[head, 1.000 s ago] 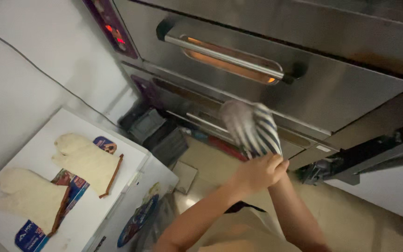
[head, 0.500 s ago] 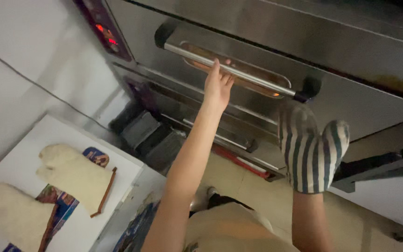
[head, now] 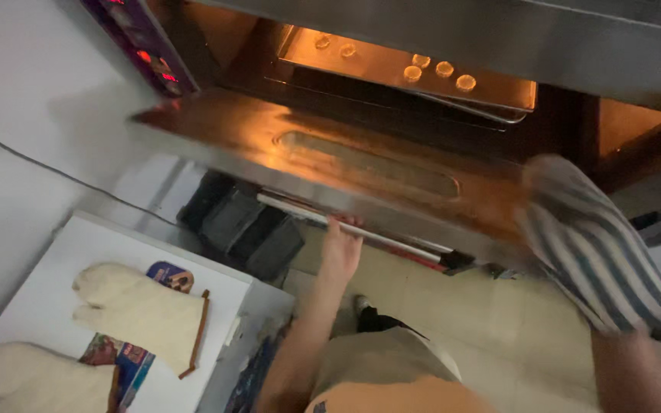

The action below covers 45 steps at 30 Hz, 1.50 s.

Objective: The person brushes round dough pieces with a yellow egg wash using a long brush, presses the dough into fluted pastry molds, and carries a tray of shaped dough pieces to the oven, sliding the tray in with an oven mitt.

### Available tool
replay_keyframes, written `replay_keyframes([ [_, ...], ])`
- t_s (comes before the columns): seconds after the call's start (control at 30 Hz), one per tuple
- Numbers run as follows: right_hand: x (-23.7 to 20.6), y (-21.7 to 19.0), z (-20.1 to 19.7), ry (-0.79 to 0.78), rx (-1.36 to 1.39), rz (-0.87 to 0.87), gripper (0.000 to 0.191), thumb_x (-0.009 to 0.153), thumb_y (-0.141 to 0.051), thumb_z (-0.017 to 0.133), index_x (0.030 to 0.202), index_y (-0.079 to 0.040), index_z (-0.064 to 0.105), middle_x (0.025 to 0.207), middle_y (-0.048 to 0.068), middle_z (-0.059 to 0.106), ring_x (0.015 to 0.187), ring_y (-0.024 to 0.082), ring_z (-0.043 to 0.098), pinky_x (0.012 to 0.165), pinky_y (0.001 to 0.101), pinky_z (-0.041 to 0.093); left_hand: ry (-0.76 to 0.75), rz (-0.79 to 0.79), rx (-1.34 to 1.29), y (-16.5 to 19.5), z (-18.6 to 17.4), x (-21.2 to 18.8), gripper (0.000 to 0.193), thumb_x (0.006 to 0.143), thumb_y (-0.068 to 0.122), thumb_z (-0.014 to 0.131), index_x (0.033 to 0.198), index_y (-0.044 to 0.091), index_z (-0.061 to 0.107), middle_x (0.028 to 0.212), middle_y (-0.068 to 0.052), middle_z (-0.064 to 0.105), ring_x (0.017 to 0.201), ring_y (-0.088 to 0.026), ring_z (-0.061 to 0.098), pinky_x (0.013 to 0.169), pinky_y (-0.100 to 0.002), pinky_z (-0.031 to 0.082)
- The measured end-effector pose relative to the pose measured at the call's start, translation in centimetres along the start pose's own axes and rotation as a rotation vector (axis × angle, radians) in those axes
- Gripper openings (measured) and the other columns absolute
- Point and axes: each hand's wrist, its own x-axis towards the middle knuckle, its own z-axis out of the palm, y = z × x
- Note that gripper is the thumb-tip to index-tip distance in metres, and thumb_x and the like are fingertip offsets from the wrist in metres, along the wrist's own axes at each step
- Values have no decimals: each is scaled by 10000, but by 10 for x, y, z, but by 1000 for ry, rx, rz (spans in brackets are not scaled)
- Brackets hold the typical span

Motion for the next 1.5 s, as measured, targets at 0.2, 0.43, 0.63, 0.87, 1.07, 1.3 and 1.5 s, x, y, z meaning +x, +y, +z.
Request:
replay_keyframes([
  [0.2,85,54,55,-150,-161,13,158,881,-118,697,958,20,689,875,130,659,756,224,615,691,359,490,4,-39,56,-9,-50,3,204,1095,226,503,1192,68,587,1112,-77,617,1014,-243,604,911,-391,519],
  [0.43,141,99,78,-264,-240,84,157,882,-119,691,960,17,694,886,137,663,769,234,620,703,366,492,-14,-30,67,-10,-62,7,203,1023,188,561,1155,39,605,1084,-45,645,1015,-197,631,936,-331,544],
  [0.63,127,105,79,-343,-209,81,157,882,-120,685,961,15,698,896,142,666,780,242,624,713,372,493,166,-96,123,-10,-69,13,145,1094,188,597,1117,50,634,963,-35,621,895,-180,596,808,-349,550],
  [0.87,54,110,56,-427,-212,154,157,883,-122,679,963,12,702,907,149,669,793,252,628,725,379,495,191,-126,130,-14,-96,21,204,1024,219,586,1150,73,653,1063,-35,689,986,-194,649,852,-347,554],
  [1.07,-7,123,47,-471,-225,296,158,884,-123,674,964,9,706,917,155,672,804,260,632,735,385,496,146,-97,153,-8,-122,24,207,1051,222,588,1197,83,639,1110,-30,683,1017,-195,642,877,-364,537],
  [1.3,-55,132,58,-481,-181,397,160,885,-125,668,966,7,711,928,161,675,817,270,636,746,392,498,330,-183,192,-3,-141,28,384,980,282,572,1323,108,567,1283,-17,637,1188,-191,588,1025,-371,480],
  [1.5,-64,136,60,-478,-174,423,163,885,-126,662,968,4,715,938,167,678,828,279,640,756,398,499,348,-234,384,2,-144,28,416,1006,288,583,1387,128,531,1310,13,590,1230,-186,547,1042,-372,459],
])
